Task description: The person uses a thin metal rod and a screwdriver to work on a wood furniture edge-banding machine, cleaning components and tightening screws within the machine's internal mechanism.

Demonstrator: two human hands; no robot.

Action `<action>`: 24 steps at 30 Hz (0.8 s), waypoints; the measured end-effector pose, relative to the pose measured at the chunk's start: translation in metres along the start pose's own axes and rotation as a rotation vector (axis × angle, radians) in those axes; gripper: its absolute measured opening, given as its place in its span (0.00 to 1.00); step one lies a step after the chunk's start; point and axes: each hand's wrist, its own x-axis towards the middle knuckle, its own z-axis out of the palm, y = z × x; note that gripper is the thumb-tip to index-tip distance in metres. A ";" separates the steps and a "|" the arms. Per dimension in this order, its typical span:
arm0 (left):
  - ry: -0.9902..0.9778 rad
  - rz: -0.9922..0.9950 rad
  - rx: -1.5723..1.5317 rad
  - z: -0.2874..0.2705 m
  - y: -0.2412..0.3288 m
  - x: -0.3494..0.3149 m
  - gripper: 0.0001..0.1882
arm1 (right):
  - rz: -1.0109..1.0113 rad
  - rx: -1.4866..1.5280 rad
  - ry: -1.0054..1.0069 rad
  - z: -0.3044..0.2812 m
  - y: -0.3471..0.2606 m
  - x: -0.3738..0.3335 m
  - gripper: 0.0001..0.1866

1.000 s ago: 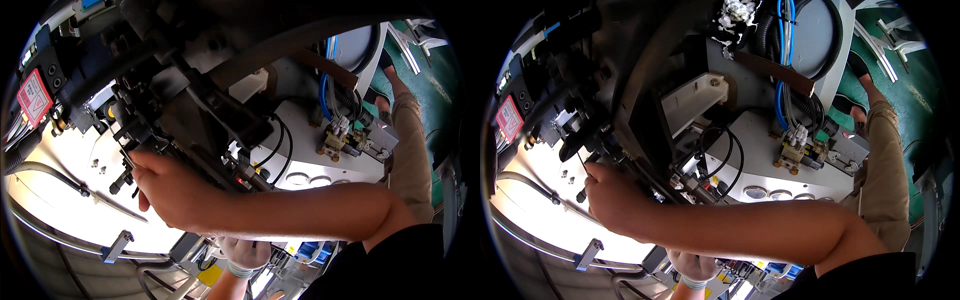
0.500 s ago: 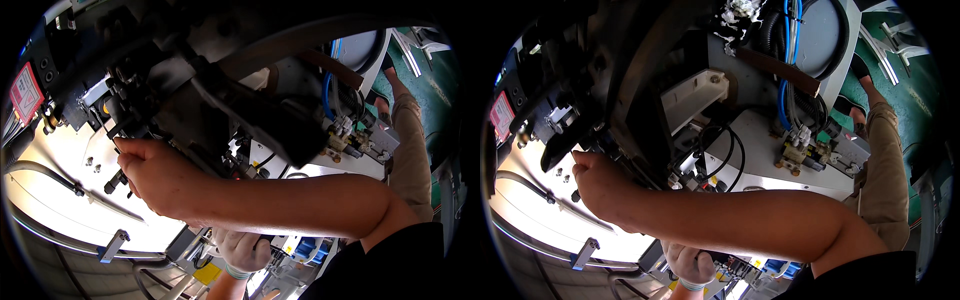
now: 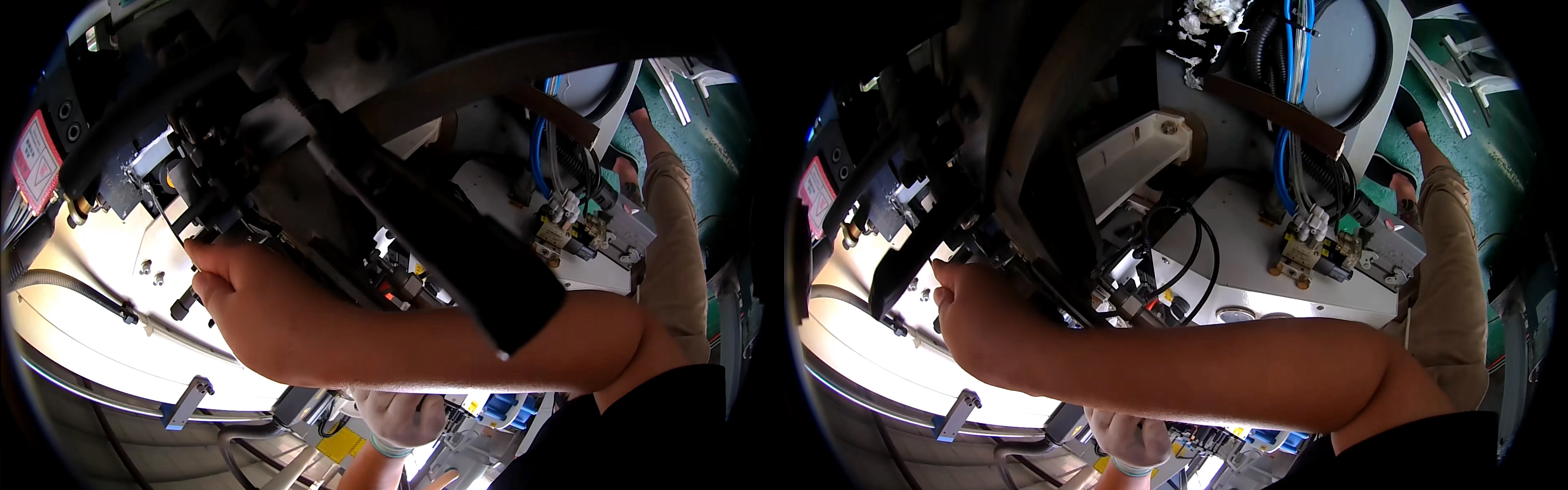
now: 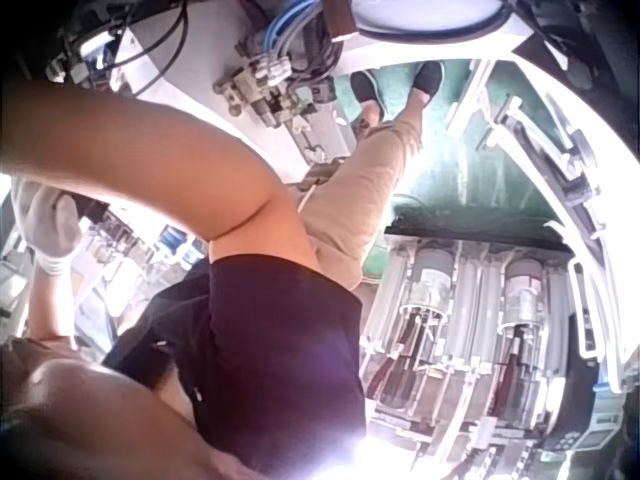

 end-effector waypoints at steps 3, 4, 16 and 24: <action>-0.053 0.101 0.066 -0.002 -0.002 0.000 0.19 | -0.002 0.060 -0.010 0.001 0.008 0.003 0.18; -0.010 0.126 -0.017 0.002 -0.002 0.004 0.20 | -0.052 -0.017 -0.068 0.006 0.014 -0.001 0.18; -0.018 0.171 0.120 0.006 -0.011 -0.020 0.21 | -0.460 -0.161 0.187 0.009 0.054 -0.012 0.28; -0.065 0.133 0.132 0.002 -0.009 -0.021 0.18 | -0.333 -0.086 0.110 0.020 0.048 0.005 0.30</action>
